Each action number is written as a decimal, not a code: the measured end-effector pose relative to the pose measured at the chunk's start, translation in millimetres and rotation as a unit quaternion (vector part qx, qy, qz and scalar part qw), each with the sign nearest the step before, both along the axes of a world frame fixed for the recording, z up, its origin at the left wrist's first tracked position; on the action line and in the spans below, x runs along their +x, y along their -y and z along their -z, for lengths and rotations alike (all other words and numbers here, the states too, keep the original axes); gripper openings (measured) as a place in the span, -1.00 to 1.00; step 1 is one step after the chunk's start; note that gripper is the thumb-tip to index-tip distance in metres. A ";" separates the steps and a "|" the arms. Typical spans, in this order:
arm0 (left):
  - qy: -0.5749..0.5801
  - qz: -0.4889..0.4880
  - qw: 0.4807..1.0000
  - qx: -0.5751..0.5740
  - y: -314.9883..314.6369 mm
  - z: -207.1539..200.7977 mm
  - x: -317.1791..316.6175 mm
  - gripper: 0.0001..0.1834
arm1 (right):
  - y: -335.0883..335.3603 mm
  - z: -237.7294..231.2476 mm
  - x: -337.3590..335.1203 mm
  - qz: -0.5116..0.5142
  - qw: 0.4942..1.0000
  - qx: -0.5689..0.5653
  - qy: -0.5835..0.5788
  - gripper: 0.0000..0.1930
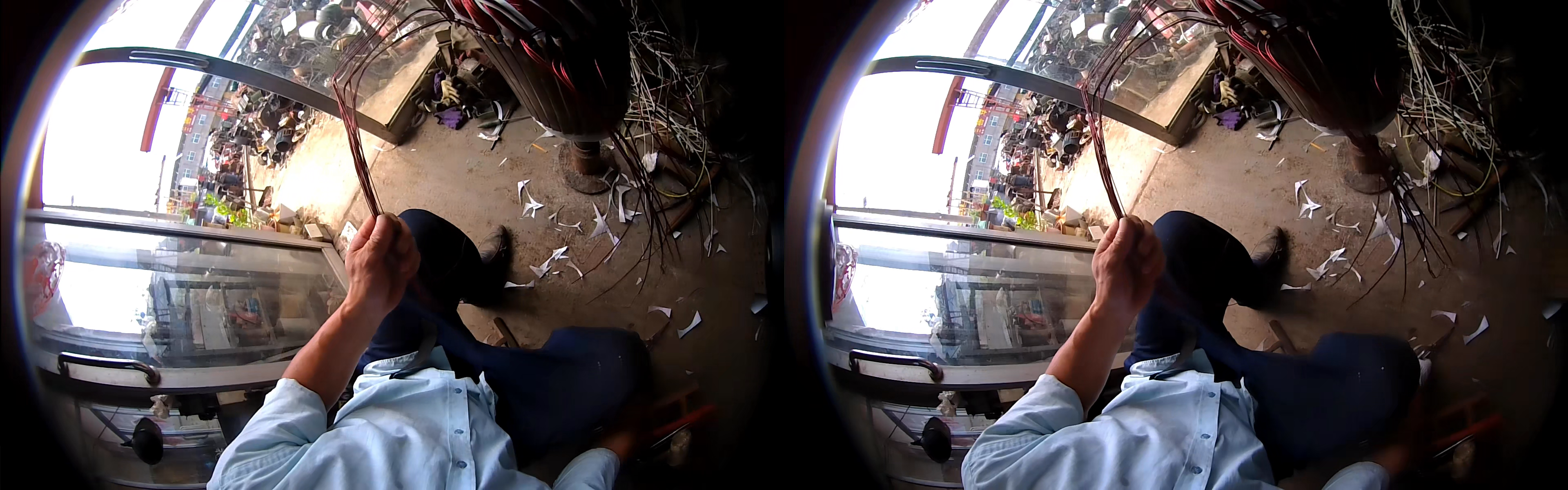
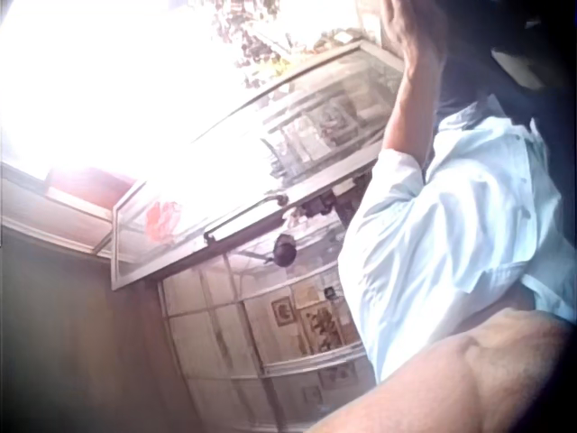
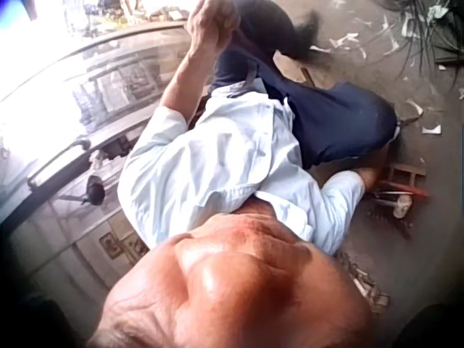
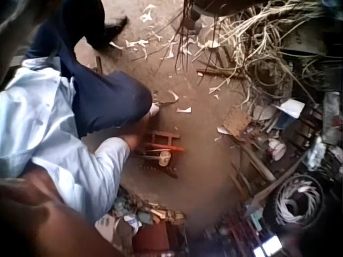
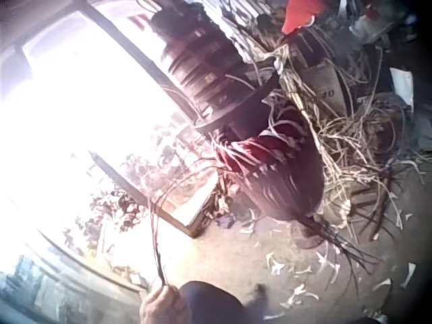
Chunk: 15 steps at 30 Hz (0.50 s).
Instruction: The person rewinds an electric motor stator by hand. They insert white insulation strips into the slots and feed red copper wires through them, then use shears to cut a wire bundle.
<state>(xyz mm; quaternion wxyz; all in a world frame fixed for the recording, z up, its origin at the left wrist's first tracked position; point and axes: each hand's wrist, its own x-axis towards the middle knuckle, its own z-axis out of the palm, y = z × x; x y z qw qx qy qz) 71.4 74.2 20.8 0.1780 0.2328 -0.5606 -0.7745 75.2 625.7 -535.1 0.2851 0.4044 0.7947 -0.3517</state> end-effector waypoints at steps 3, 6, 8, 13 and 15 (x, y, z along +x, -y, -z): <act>-0.012 0.007 0.999 0.039 7.4 1.2 2.4 -0.74 | -6.9 -29.1 12.9 0.112 0.982 -0.136 -0.065 -0.65; -0.030 0.052 0.995 0.075 18.7 0.9 4.2 -0.75 | -7.3 -80.2 6.7 0.185 0.934 -0.260 -0.161 -0.66; -0.046 0.082 0.990 0.110 24.9 1.6 5.2 -0.75 | -5.4 -133.4 -18.3 0.147 0.914 -0.258 -0.276 -0.66; -0.066 0.112 0.974 0.184 40.8 14.5 15.5 -0.75 | 94.5 -443.3 -44.2 -0.042 0.880 0.062 -0.468 -0.66; -0.069 0.137 0.966 0.210 42.2 20.0 10.9 -0.75 | 157.0 -525.2 -33.6 -0.145 0.816 0.021 -0.559 -0.59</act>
